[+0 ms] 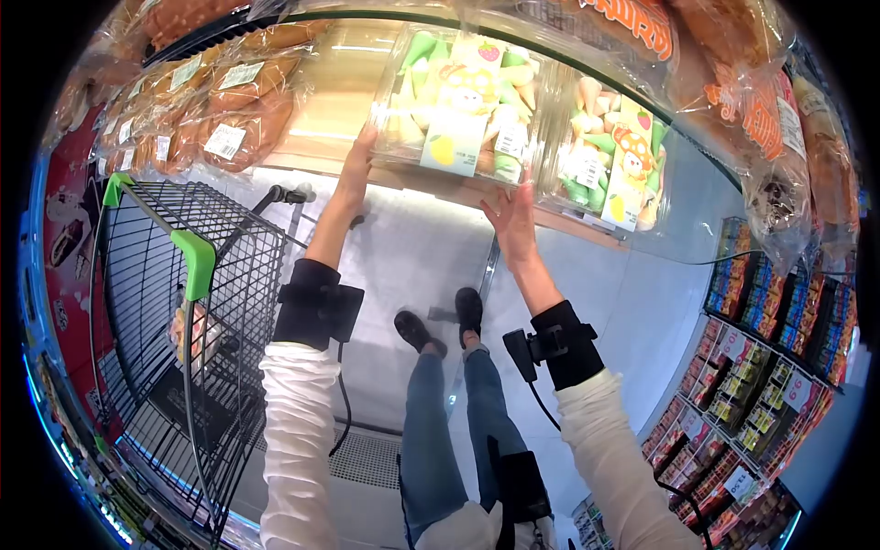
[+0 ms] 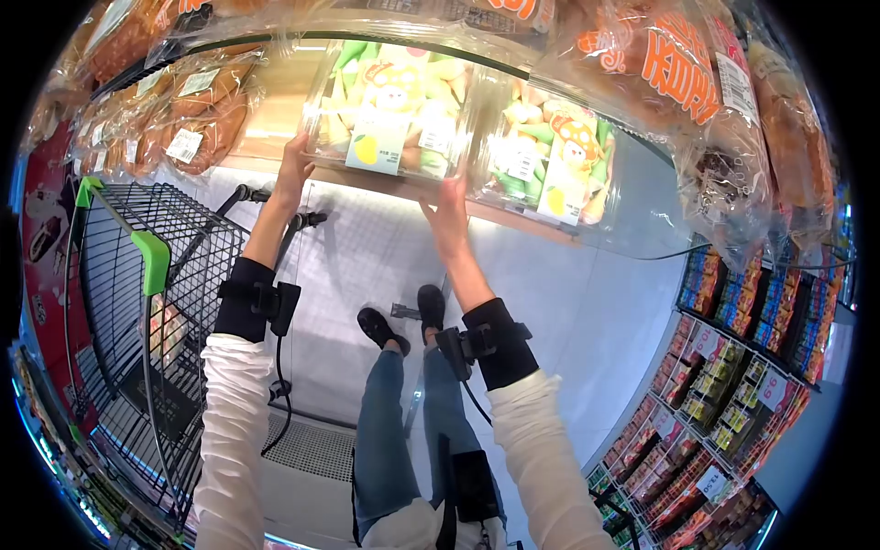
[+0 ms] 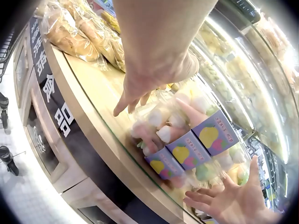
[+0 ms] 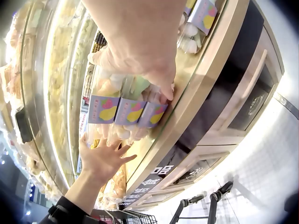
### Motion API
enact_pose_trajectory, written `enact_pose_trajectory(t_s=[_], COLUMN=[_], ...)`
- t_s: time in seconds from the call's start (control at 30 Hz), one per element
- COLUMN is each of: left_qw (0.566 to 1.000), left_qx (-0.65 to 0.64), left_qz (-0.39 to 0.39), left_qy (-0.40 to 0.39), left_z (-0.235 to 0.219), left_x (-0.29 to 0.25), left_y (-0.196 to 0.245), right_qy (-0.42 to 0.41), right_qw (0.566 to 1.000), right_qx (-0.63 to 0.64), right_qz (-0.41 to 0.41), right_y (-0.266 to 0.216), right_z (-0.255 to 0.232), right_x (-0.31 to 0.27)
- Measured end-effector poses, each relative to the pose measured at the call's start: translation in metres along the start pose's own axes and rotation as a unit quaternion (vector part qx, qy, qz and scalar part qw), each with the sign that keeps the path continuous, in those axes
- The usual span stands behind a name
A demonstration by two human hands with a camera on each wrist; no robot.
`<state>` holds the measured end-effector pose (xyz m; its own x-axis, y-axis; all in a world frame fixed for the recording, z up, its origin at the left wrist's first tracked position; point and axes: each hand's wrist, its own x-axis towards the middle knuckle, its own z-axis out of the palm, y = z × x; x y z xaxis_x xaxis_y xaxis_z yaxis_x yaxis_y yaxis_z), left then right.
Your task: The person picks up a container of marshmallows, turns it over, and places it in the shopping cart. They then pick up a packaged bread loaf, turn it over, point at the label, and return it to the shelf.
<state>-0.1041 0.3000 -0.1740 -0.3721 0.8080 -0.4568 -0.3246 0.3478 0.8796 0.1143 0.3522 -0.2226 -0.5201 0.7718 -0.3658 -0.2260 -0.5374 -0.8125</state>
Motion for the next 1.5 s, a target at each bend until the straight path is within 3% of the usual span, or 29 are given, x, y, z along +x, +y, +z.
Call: enact_pose_trajectory(t_s=[0.23, 0.4, 0.53, 0.67, 0.73, 0.83, 0.93, 1.07, 1.13, 1.3, 1.37, 1.5], left_qw=[0.998, 0.988, 0.938, 0.916, 0.905, 0.911, 0.888, 0.761, 0.711, 0.654, 0.65, 0.74], left_qx=[-0.051, 0.0, 0.048, 0.126, 0.206, 0.254, 0.301, 0.467, 0.516, 0.534, 0.521, 0.341], left_qz=[-0.017, 0.136, 0.29, 0.319, 0.306, 0.225, 0.194, 0.182, 0.141, 0.043, 0.015, 0.004], left_qy=[0.014, 0.079, 0.186, 0.208, 0.211, 0.236, 0.288, 0.411, 0.457, 0.535, 0.553, 0.58], left_z=[0.001, 0.0, -0.011, -0.006, -0.005, -0.014, -0.049, -0.122, -0.157, -0.232, -0.264, -0.307], left_x=[-0.006, -0.013, -0.037, -0.117, -0.174, -0.255, -0.326, -0.41, -0.448, -0.509, -0.527, -0.547], left_y=[0.003, -0.01, -0.024, -0.027, -0.017, -0.012, -0.002, 0.022, 0.037, 0.029, 0.016, 0.014], right_qy=[0.011, 0.034, -0.008, -0.047, -0.059, -0.113, -0.153, -0.186, -0.202, -0.26, -0.294, -0.412], right_qw=[1.0, 0.999, 0.998, 0.987, 0.981, 0.965, 0.951, 0.941, 0.934, 0.912, 0.901, 0.863], right_qx=[-0.016, 0.0, -0.013, -0.052, -0.046, -0.099, -0.147, -0.181, -0.197, -0.242, -0.255, -0.241], right_qz=[-0.013, 0.004, 0.067, 0.147, 0.178, 0.214, 0.224, 0.215, 0.219, 0.205, 0.191, 0.167], right_y=[0.003, 0.01, 0.002, -0.011, -0.009, -0.016, -0.025, -0.028, -0.023, -0.003, 0.004, 0.01], right_z=[0.002, -0.004, 0.001, 0.025, 0.024, 0.034, 0.052, 0.081, 0.101, 0.187, 0.234, 0.34], right_x=[-0.004, -0.013, -0.057, -0.106, -0.125, -0.149, -0.164, -0.173, -0.174, -0.177, -0.183, -0.199])
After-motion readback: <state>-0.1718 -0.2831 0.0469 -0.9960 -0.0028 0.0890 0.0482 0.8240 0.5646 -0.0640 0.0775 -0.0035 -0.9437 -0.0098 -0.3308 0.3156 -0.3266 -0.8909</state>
